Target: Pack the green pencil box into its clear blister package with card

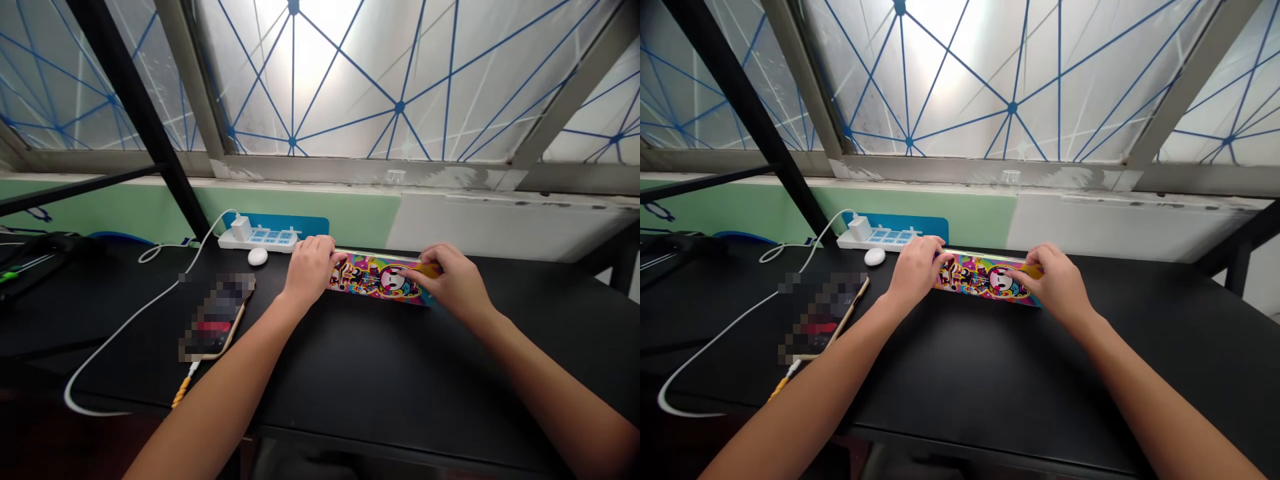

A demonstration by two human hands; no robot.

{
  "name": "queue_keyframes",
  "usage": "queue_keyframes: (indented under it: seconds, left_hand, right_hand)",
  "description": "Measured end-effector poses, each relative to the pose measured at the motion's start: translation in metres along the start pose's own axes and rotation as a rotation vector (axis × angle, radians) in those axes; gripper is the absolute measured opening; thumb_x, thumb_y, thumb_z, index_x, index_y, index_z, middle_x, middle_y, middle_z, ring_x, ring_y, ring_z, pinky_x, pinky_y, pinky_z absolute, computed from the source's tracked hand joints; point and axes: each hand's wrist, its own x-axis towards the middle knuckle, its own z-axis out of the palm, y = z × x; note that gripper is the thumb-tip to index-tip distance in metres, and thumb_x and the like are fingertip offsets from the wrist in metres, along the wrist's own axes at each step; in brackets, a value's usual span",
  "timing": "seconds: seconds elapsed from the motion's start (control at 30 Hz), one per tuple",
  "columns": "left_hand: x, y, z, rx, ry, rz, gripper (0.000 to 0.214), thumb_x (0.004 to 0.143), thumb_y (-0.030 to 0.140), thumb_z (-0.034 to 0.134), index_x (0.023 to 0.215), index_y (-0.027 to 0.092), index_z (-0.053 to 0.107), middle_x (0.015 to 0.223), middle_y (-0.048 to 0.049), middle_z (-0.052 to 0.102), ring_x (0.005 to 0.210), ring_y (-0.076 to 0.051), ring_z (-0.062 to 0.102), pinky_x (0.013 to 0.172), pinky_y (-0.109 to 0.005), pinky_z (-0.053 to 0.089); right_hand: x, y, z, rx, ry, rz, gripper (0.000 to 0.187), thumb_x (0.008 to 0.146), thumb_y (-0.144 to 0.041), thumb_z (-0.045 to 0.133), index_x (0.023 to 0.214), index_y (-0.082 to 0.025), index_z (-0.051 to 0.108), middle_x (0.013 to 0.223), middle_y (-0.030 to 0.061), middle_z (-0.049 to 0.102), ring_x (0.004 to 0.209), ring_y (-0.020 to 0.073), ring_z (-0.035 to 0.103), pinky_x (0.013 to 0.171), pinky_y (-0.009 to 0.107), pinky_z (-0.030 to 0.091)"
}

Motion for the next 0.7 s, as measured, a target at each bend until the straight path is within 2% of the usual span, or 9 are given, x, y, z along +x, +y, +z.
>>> queue_keyframes:
  seconds: [0.17,0.27,0.37,0.53,0.7]
  left_hand:
    - [0.001,0.004,-0.009,0.067,-0.067,0.038,0.020,0.103,0.038,0.046,0.095,0.022,0.054,0.099,-0.0051,0.071,0.098,-0.022,0.065,0.108,-0.046,0.034]
    - [0.002,0.006,-0.017,0.099,-0.103,0.061,0.022,0.102,0.040,0.047,0.096,0.021,0.056,0.092,-0.0042,0.071,0.090,-0.022,0.066,0.106,-0.047,0.035]
    - [0.002,0.008,-0.023,0.085,-0.102,0.074,0.027,0.100,0.045,0.049,0.092,0.021,0.056,0.084,-0.0030,0.070,0.083,-0.021,0.065,0.099,-0.042,0.039]
    - [0.002,0.013,-0.025,0.107,-0.118,0.063,0.040,0.099,0.056,0.045,0.083,0.021,0.053,0.076,-0.0031,0.066,0.074,-0.021,0.063,0.077,-0.035,0.041]
    - [0.000,0.026,-0.031,0.125,-0.151,0.047,0.046,0.098,0.063,0.042,0.082,0.021,0.053,0.078,-0.0041,0.066,0.077,-0.023,0.063,0.072,-0.035,0.039]
  right_hand:
    - [-0.002,-0.001,-0.003,-0.073,0.021,-0.015,0.037,0.087,-0.056,0.065,0.079,-0.024,0.049,0.106,0.0078,0.065,0.071,0.0178,0.061,0.059,0.032,0.045]
    - [-0.003,-0.001,-0.002,-0.101,0.033,-0.034,0.037,0.086,-0.056,0.066,0.079,-0.023,0.051,0.114,0.0090,0.065,0.073,0.0180,0.063,0.058,0.031,0.046]
    - [-0.004,-0.002,-0.003,-0.116,0.044,-0.055,0.037,0.086,-0.055,0.067,0.078,-0.023,0.051,0.118,0.0096,0.065,0.074,0.0181,0.064,0.057,0.031,0.045]
    - [-0.003,-0.001,-0.007,-0.075,-0.044,-0.058,0.037,0.085,-0.054,0.068,0.078,-0.024,0.048,0.103,0.0059,0.070,0.072,0.0178,0.064,0.057,0.030,0.044]
    - [-0.001,-0.003,-0.013,-0.096,-0.174,0.025,0.038,0.085,-0.060,0.064,0.080,-0.025,0.049,0.092,0.0052,0.071,0.063,0.0183,0.061,0.055,0.030,0.040]
